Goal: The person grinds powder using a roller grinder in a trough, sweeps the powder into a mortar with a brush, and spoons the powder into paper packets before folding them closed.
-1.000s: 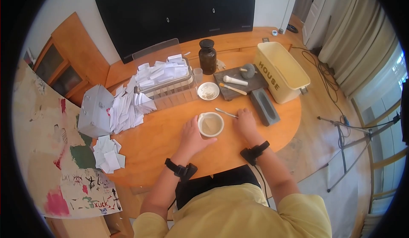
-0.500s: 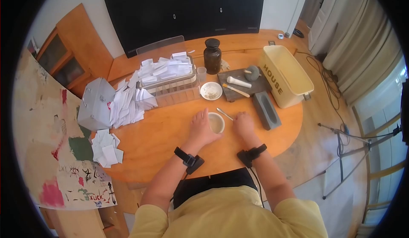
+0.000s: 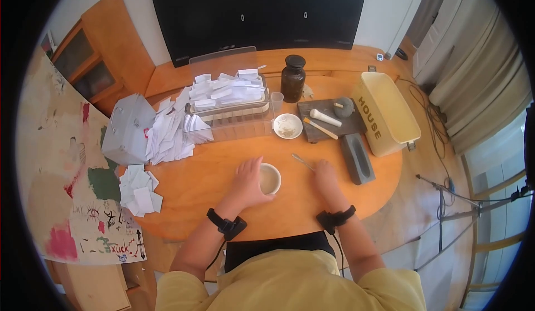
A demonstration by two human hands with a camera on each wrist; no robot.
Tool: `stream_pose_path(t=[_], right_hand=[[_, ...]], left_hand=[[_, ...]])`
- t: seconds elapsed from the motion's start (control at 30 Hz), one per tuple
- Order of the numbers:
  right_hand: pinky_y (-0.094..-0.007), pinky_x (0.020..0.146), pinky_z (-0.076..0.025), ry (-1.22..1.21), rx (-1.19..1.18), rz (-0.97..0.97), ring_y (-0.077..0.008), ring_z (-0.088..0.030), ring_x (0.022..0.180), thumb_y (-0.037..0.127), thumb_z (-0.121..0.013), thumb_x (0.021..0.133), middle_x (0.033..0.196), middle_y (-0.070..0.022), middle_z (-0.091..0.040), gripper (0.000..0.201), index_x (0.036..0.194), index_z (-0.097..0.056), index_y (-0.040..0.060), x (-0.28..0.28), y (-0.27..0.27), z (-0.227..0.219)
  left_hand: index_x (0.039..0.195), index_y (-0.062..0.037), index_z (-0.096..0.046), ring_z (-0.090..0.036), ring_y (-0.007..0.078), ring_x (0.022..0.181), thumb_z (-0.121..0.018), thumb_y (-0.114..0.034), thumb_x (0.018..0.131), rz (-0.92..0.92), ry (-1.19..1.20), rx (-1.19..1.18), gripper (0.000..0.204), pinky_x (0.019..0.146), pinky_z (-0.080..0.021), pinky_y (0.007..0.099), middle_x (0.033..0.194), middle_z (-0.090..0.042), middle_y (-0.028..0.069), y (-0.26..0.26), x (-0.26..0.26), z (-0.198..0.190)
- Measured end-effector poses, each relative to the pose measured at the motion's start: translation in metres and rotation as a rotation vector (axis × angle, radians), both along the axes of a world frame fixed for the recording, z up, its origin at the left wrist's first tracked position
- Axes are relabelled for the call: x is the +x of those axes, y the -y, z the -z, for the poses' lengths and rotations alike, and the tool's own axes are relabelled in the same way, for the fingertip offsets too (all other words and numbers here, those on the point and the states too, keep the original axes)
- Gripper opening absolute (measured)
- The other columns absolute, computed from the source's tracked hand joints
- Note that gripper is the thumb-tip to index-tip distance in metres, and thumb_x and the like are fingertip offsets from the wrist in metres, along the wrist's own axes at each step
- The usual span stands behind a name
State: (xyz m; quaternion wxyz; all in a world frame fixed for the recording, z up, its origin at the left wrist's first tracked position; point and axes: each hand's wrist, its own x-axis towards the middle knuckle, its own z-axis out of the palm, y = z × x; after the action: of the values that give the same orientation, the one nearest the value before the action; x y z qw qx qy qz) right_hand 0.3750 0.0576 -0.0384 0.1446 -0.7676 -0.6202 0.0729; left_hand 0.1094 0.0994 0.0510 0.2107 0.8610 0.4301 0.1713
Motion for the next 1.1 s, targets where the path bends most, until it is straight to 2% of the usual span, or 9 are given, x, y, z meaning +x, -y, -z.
stream_pose_path(t=[0.17, 0.27, 0.47, 0.57, 0.67, 0.77, 0.87, 1.07, 1.1], right_hand=[[-0.0457, 0.065, -0.05, -0.26, -0.054, 0.149, -0.0396, -0.063, 0.076, 0.008, -0.056, 0.086, 0.079, -0.0222, -0.063, 0.012, 0.088, -0.05, -0.0017, -0.012, 0.016, -0.031], [-0.0413, 0.063, -0.05, -0.382, 0.092, 0.127, -0.0357, -0.064, 0.073, 0.006, -0.058, 0.086, 0.077, -0.0192, -0.064, 0.01, 0.09, -0.052, 0.0, -0.009, 0.028, -0.033], [-0.0287, 0.06, -0.048, -0.63, 0.179, 0.12, -0.0162, -0.06, 0.064, 0.002, -0.059, 0.085, 0.071, -0.0082, -0.062, 0.014, 0.099, -0.058, 0.0006, -0.012, 0.036, -0.052], [-0.0236, 0.059, -0.047, -0.787, 0.199, 0.121, -0.0093, -0.058, 0.065, 0.001, -0.058, 0.087, 0.074, -0.0031, -0.061, 0.012, 0.099, -0.058, -0.0003, -0.008, 0.031, -0.045], [-0.0217, 0.06, -0.047, -1.035, 0.256, 0.164, -0.0078, -0.059, 0.067, -0.001, -0.056, 0.089, 0.078, -0.0021, -0.062, 0.01, 0.098, -0.059, -0.0005, -0.009, 0.028, -0.051], [-0.0221, 0.061, -0.048, -1.118, 0.304, 0.201, -0.0089, -0.061, 0.07, -0.002, -0.055, 0.09, 0.082, -0.0031, -0.063, 0.01, 0.098, -0.06, 0.0, -0.017, 0.03, -0.073], [-0.023, 0.062, -0.049, -1.085, 0.365, 0.136, -0.0092, -0.063, 0.072, -0.001, -0.057, 0.09, 0.082, -0.0048, -0.065, 0.009, 0.098, -0.06, -0.0005, -0.033, 0.04, -0.102], [-0.0308, 0.063, -0.053, -0.355, 0.549, -0.206, -0.024, -0.067, 0.071, -0.002, -0.062, 0.083, 0.081, -0.0119, -0.067, 0.012, 0.094, -0.063, 0.002, -0.064, 0.047, -0.114], [-0.0352, 0.064, -0.053, -0.273, 0.546, -0.284, -0.0297, -0.066, 0.073, 0.0, -0.064, 0.079, 0.084, -0.0127, -0.067, 0.016, 0.094, -0.064, 0.0035, -0.068, 0.047, -0.114]], left_hand=[[0.138, -0.0004, -0.031, -0.04, 0.0368, 0.124, -0.088, -0.041, 0.054, -0.18, 0.045, 0.05, 0.109, 0.104, -0.03, 0.0481, 0.132, -0.043, 0.0195, 0.02, -0.003, 0.012], [0.139, -0.0007, -0.03, -0.038, 0.0366, 0.124, -0.086, -0.041, 0.055, -0.213, 0.038, -0.023, 0.108, 0.103, -0.03, 0.0483, 0.134, -0.042, 0.0191, 0.027, -0.008, 0.005], [0.141, -0.003, -0.031, -0.037, 0.0359, 0.128, -0.088, -0.039, 0.053, -0.09, 0.051, -0.101, 0.111, 0.106, -0.028, 0.0467, 0.14, -0.039, 0.0175, 0.021, -0.03, 0.007], [0.139, -0.0046, -0.036, -0.039, 0.0338, 0.127, -0.088, -0.037, 0.052, -0.031, 0.075, -0.08, 0.106, 0.105, -0.029, 0.0459, 0.138, -0.043, 0.0158, 0.012, -0.035, 0.005], [0.137, -0.0052, -0.04, -0.042, 0.0322, 0.125, -0.088, -0.036, 0.052, -0.016, 0.075, -0.06, 0.102, 0.104, -0.03, 0.0452, 0.135, -0.047, 0.0149, 0.009, -0.035, 0.0], [0.136, -0.0053, -0.041, -0.044, 0.0323, 0.124, -0.089, -0.036, 0.052, -0.031, 0.068, -0.04, 0.101, 0.103, -0.032, 0.0449, 0.134, -0.048, 0.0145, 0.01, -0.031, 0.0], [0.135, -0.0048, -0.041, -0.045, 0.033, 0.123, -0.089, -0.037, 0.052, -0.086, 0.063, -0.058, 0.102, 0.103, -0.032, 0.0452, 0.133, -0.047, 0.015, 0.015, -0.023, 0.001], [0.136, -0.0042, -0.038, -0.042, 0.0339, 0.124, -0.088, -0.036, 0.054, -0.145, 0.154, -0.052, 0.102, 0.102, -0.032, 0.0461, 0.134, -0.046, 0.0152, 0.023, -0.008, 0.01], [0.137, -0.0041, -0.038, -0.042, 0.0339, 0.124, -0.089, -0.036, 0.054, -0.14, 0.145, -0.045, 0.102, 0.103, -0.032, 0.0459, 0.134, -0.046, 0.0151, 0.023, -0.008, 0.009]])
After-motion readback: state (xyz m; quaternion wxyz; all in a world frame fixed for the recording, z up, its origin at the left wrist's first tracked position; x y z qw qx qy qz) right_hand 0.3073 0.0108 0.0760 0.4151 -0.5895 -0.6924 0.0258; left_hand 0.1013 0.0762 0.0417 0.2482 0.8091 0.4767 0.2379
